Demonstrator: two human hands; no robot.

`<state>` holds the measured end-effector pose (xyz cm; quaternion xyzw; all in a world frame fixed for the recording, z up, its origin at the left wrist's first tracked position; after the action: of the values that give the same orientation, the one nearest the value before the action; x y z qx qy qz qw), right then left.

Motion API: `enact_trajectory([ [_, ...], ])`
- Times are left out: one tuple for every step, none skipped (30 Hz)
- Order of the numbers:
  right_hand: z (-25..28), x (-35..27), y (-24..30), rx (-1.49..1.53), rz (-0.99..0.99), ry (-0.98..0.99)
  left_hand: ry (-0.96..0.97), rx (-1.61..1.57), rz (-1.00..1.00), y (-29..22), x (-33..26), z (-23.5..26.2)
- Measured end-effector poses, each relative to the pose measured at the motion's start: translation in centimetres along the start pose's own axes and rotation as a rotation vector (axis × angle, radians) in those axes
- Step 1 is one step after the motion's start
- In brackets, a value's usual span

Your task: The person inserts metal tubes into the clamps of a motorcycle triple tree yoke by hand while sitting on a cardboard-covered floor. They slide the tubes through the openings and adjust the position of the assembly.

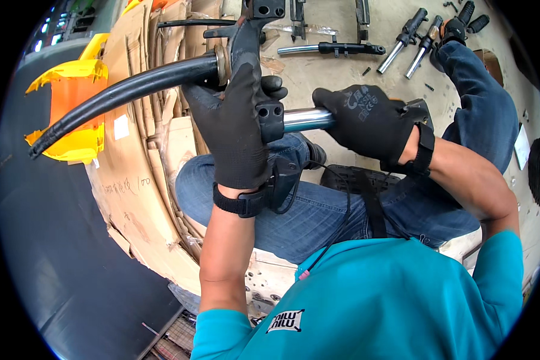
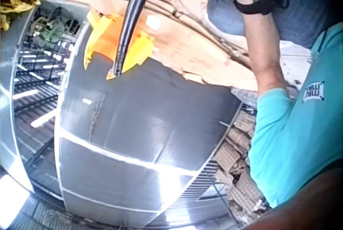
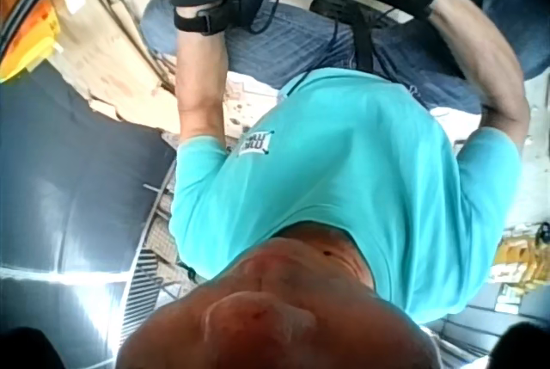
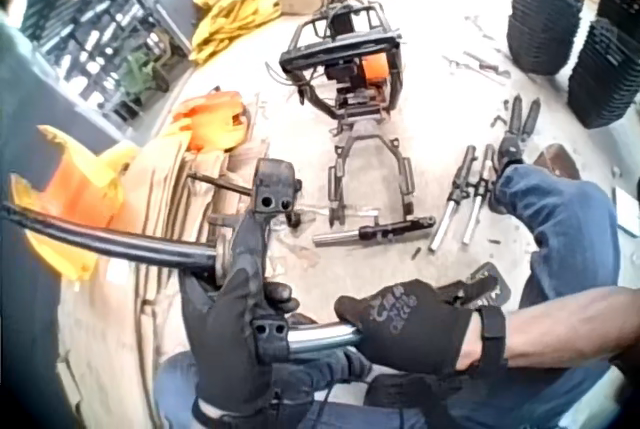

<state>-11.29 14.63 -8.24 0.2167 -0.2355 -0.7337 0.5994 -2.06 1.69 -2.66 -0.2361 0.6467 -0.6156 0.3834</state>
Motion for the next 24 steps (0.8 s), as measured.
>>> enact_trajectory([
  [0.1,0.2,0.6,0.079,0.091,-0.022,-0.032,-0.022,-0.017,0.2,0.0,0.4],
  [0.4,0.0,0.9,0.155,0.168,-0.05,-0.035,-0.038,0.014,0.5,0.2,0.8],
  [0.8,-0.1,1.2,0.231,0.245,-0.078,0.054,-0.055,0.04,0.3,0.2,0.6],
  [0.3,0.0,1.4,0.381,0.305,-0.028,0.143,-0.071,0.065,-0.2,-0.3,0.3],
  [-0.8,-0.1,1.8,0.563,0.221,0.193,0.225,-0.084,0.089,-0.9,-0.7,-0.1],
  [-1.3,-0.2,2.1,0.614,0.237,0.214,0.188,-0.101,0.126,-0.9,-0.8,-0.2],
  [-1.8,-0.3,2.3,0.665,0.253,0.235,0.194,-0.113,0.154,-0.6,-0.8,0.0],
  [-1.6,-0.4,2.3,0.646,0.248,0.199,0.204,-0.127,0.177,-0.2,-0.9,0.1],
  [-1.3,-0.6,2.2,0.627,0.241,0.162,0.214,-0.141,0.201,0.3,-0.9,0.1],
  [-1.0,-0.7,2.1,0.608,0.234,0.124,0.197,-0.154,0.231,0.8,-0.5,0.1],
  [-0.9,-0.5,1.9,0.51,0.192,0.108,0.147,-0.126,0.162,0.7,-0.4,0.4],
  [-0.7,-0.1,1.7,0.412,0.151,0.093,0.096,-0.099,0.093,0.7,-0.5,0.5],
  [-0.6,0.2,1.4,0.312,0.111,0.078,0.045,-0.073,0.025,0.5,-0.5,0.7],
  [-0.1,0.5,0.9,0.184,0.126,-0.021,-0.004,-0.146,0.117,1.0,0.0,1.0],
  [0.1,0.8,0.4,0.128,0.105,-0.022,0.045,-0.161,-0.027,0.4,0.5,0.6],
  [0.0,0.4,0.7,0.176,0.145,-0.032,0.089,-0.117,-0.01,0.9,0.1,0.6],
  [0.6,0.4,0.9,0.195,0.206,-0.054,0.129,-0.086,-0.029,0.5,0.1,0.5],
  [0.6,0.4,1.0,0.308,0.295,-0.068,0.154,-0.128,-0.07,-0.4,0.1,0.5],
  [0.7,0.4,0.5,0.413,0.305,0.022,0.188,-0.181,-0.12,-1.4,0.3,0.3],
  [1.2,0.5,0.4,0.509,0.251,0.115,0.202,-0.18,-0.189,-2.3,0.8,1.5],
  [1.3,0.5,0.7,0.606,0.194,0.219,0.204,-0.176,-0.254,-3.1,0.8,2.6],
  [2.1,0.9,1.5,0.678,0.276,0.121,0.285,-0.587,-0.137,-3.2,1.5,2.5],
  [2.1,1.1,1.7,0.649,0.243,0.136,0.258,-0.621,-0.142,-3.3,1.9,2.9],
  [2.3,1.0,1.6,0.62,0.202,0.142,0.286,-0.646,-0.198,-5.1,2.0,2.3],
])
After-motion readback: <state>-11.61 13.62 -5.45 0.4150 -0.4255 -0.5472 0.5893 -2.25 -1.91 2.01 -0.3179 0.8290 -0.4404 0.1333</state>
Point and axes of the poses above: each hand's wrist, its own x-axis towards the middle knuckle, its own z-axis out of the back of the hand, y = z × x, the point moved 7 cm from there along x, towards the middle knuckle, and after that the axes turned 6 degrees about z, right-handed, at the moved point
